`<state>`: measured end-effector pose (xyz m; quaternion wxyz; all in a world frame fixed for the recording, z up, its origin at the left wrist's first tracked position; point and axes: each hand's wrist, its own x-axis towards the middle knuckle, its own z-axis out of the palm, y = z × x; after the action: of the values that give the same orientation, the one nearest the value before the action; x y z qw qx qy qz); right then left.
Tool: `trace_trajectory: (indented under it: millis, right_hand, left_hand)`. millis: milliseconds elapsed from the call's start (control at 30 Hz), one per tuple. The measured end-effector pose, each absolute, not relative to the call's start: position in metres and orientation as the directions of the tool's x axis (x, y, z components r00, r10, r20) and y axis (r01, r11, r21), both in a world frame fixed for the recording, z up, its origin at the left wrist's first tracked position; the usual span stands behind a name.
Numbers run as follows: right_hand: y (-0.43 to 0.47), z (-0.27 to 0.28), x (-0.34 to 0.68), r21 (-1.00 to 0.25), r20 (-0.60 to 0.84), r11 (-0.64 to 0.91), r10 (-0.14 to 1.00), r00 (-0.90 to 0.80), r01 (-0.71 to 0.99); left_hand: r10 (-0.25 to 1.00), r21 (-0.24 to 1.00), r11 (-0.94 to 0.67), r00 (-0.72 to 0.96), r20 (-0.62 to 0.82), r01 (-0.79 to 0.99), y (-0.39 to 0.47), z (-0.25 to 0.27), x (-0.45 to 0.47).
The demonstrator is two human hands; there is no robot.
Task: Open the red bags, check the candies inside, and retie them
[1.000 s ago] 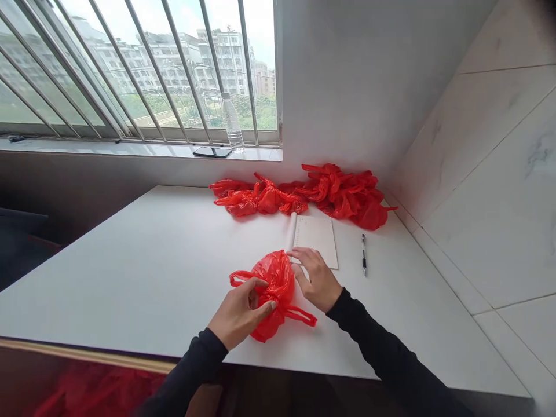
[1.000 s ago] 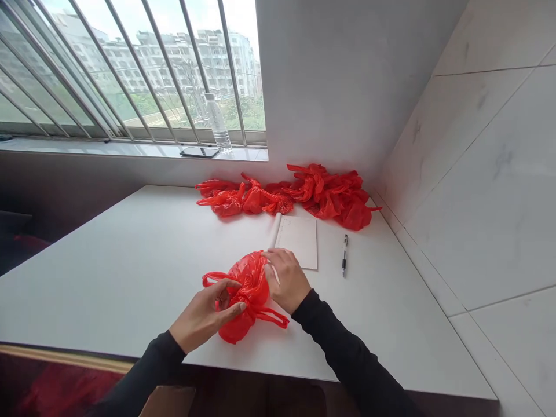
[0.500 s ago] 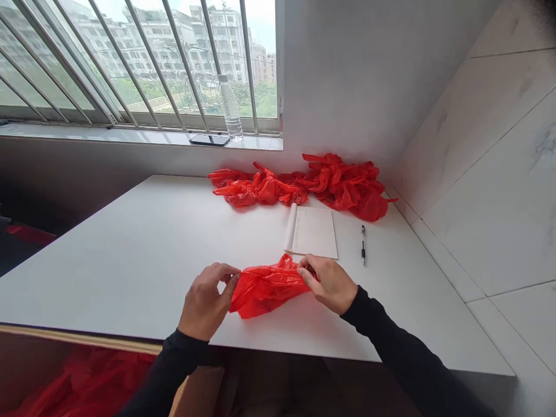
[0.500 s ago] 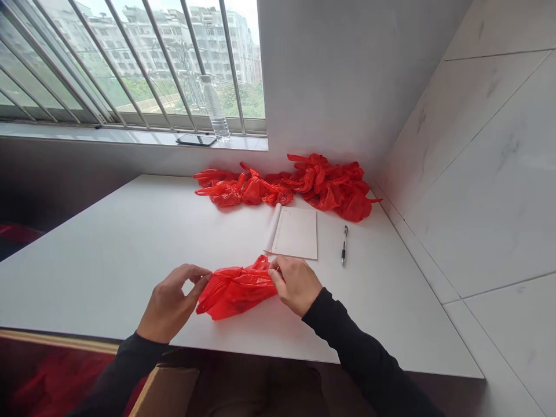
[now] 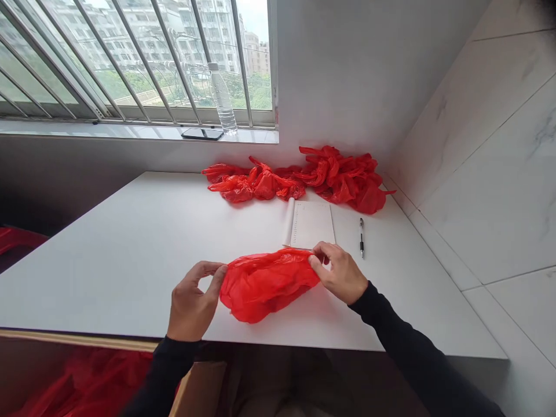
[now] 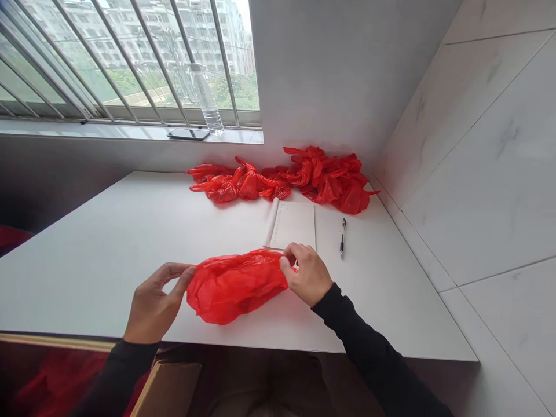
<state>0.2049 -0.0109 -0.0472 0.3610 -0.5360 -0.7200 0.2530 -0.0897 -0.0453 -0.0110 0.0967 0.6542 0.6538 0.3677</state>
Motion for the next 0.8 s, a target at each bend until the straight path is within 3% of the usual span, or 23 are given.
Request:
trace_trajectory:
  millis: [100,267,433,533,633,700,800]
  right_hand:
    - [-0.014,-0.043,0.208,-0.786,0.257,0.288,0.957,-0.134,0.547]
    - [-0.015,-0.033,0.188,-0.837,0.256,0.354,0.927,-0.273,0.417]
    - [-0.011,-0.034,0.208,-0.913,0.211,0.193,0.977,0.013,0.361]
    - [-0.021,-0.025,0.212,-0.814,0.415,0.291,0.897,0.152,0.502]
    - [-0.033,-0.012,0.194,-0.625,0.636,0.535,0.771,-0.027,0.569]
    - [-0.034,-0.008,0.176,-0.540,0.635,0.642,0.735,-0.237,0.544]
    - [-0.030,-0.013,0.154,-0.415,0.521,0.676,0.725,-0.450,0.609]
  left_hand:
    - [0.925,0.656,-0.139,-0.138,0.353,0.742,-0.050,-0.007,-0.087]
    - [0.942,0.591,-0.206,-0.006,0.336,0.780,-0.049,-0.002,-0.061]
    - [0.897,0.666,-0.071,-0.244,0.368,0.742,-0.040,0.004,-0.080]
    - [0.884,0.710,-0.025,-0.317,0.345,0.704,-0.043,0.010,-0.083]
    - [0.953,0.785,-0.046,-0.210,0.221,0.618,-0.049,0.018,-0.068]
    - [0.977,0.830,-0.086,-0.115,0.177,0.551,-0.052,0.024,-0.055]
    - [0.988,0.874,-0.123,-0.026,0.153,0.471,-0.054,0.028,-0.039]
